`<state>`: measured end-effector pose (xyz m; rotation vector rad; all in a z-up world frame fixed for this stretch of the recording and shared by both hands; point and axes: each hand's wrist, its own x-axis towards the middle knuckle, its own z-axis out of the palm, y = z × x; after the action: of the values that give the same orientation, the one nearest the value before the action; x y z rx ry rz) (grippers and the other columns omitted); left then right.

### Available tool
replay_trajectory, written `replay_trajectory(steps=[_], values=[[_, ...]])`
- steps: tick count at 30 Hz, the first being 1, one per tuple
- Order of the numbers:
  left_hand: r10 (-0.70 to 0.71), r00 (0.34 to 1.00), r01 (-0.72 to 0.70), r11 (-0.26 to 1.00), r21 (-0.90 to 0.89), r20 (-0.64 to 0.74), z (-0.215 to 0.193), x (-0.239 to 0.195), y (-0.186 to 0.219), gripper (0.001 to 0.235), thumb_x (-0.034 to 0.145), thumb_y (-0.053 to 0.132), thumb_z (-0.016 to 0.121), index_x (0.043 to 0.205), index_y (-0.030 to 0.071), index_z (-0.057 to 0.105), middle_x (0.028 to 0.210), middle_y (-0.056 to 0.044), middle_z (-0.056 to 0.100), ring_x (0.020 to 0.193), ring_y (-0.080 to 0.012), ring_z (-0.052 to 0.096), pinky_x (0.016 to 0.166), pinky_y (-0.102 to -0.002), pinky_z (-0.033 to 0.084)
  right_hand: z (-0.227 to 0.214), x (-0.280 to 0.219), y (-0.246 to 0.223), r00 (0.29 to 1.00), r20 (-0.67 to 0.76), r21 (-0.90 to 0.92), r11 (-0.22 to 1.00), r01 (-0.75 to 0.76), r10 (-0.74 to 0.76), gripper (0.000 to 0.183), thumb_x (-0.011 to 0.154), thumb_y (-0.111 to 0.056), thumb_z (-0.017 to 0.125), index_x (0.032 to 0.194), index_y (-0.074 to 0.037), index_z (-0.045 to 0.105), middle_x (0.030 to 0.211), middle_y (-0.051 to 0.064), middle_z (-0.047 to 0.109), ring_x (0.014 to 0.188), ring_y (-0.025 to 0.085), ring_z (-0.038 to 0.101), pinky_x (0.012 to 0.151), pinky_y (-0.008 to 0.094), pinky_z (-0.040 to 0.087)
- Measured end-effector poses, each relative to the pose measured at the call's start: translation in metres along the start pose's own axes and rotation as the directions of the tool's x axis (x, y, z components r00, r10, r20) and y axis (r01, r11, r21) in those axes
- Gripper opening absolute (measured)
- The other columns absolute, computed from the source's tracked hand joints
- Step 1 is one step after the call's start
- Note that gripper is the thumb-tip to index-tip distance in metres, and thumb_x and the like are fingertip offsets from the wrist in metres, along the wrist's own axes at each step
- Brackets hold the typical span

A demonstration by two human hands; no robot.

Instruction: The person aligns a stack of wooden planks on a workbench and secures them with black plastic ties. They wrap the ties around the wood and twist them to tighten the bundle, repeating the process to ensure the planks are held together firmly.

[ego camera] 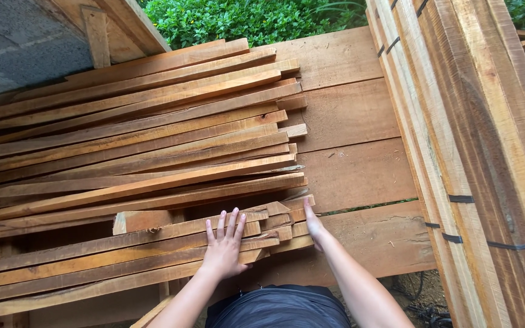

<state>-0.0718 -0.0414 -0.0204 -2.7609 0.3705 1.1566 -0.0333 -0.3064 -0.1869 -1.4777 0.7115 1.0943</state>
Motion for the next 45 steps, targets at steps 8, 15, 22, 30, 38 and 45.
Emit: replay_trajectory(steps=[8,15,22,30,38,45], values=[[0.009,1.000,-0.009,1.000,-0.002,-0.020,0.010,0.006,-0.002,0.147,0.067,0.066,0.087,0.161,0.011,-0.012,0.170,-0.016,-0.014,0.156,-0.0423,-0.013,0.119,-0.074,-0.005,0.001,-0.039,-0.023,1.000,0.009,0.098,0.995,-0.015,0.014,0.120,0.069,-0.096,0.011,0.165,-0.027,-0.009,0.172,0.014,-0.005,0.160,0.036,-0.001,0.124,0.068,0.007],[0.012,0.999,-0.013,1.000,-0.020,-0.047,0.011,0.003,-0.003,0.146,0.066,0.065,0.087,0.161,0.012,-0.011,0.170,-0.016,-0.012,0.156,-0.0418,-0.012,0.119,-0.074,-0.004,-0.020,0.050,0.052,0.978,0.124,0.356,0.927,0.115,-0.169,0.128,0.081,-0.102,0.008,0.163,-0.004,-0.006,0.172,0.027,-0.001,0.160,0.039,0.001,0.125,0.058,0.002],[0.006,1.000,-0.007,0.999,-0.036,-0.026,0.008,0.003,-0.002,0.147,0.066,0.063,0.088,0.162,0.012,-0.012,0.171,-0.015,-0.013,0.156,-0.0417,-0.012,0.119,-0.074,-0.005,-0.005,-0.014,-0.003,0.996,-0.037,0.287,0.954,0.093,-0.086,0.122,0.075,-0.096,0.005,0.164,-0.015,-0.007,0.172,0.020,0.000,0.159,0.038,0.003,0.124,0.064,0.007],[0.012,0.999,-0.013,1.000,-0.018,-0.043,0.009,0.004,-0.003,0.146,0.066,0.065,0.087,0.161,0.011,-0.010,0.170,-0.015,-0.012,0.156,-0.0423,-0.012,0.119,-0.074,-0.005,-0.009,0.054,0.006,0.934,-0.120,-0.128,0.938,0.321,-0.336,0.118,0.079,-0.093,0.034,0.156,-0.003,0.038,0.158,0.026,0.039,0.149,0.036,0.033,0.121,0.046,0.027],[0.016,1.000,-0.016,1.000,0.004,-0.011,0.009,0.004,-0.002,0.147,0.067,0.065,0.086,0.161,0.011,-0.012,0.170,-0.016,-0.014,0.156,-0.0427,-0.014,0.118,-0.075,-0.006,-0.012,0.069,0.017,0.950,-0.196,-0.166,0.963,0.211,-0.242,0.109,0.081,-0.094,0.038,0.082,0.010,0.072,0.087,0.026,0.070,0.092,0.030,0.068,0.098,0.046,0.052],[0.018,1.000,-0.018,1.000,-0.006,-0.022,0.007,0.002,-0.002,0.145,0.068,0.066,0.086,0.161,0.011,-0.011,0.170,-0.017,-0.012,0.156,-0.0428,-0.013,0.119,-0.074,-0.006,0.002,0.075,0.020,0.956,-0.176,-0.210,0.958,0.195,-0.233,0.119,0.083,-0.095,0.036,0.080,0.019,0.069,0.081,0.029,0.071,0.085,0.035,0.068,0.091,0.048,0.056]])
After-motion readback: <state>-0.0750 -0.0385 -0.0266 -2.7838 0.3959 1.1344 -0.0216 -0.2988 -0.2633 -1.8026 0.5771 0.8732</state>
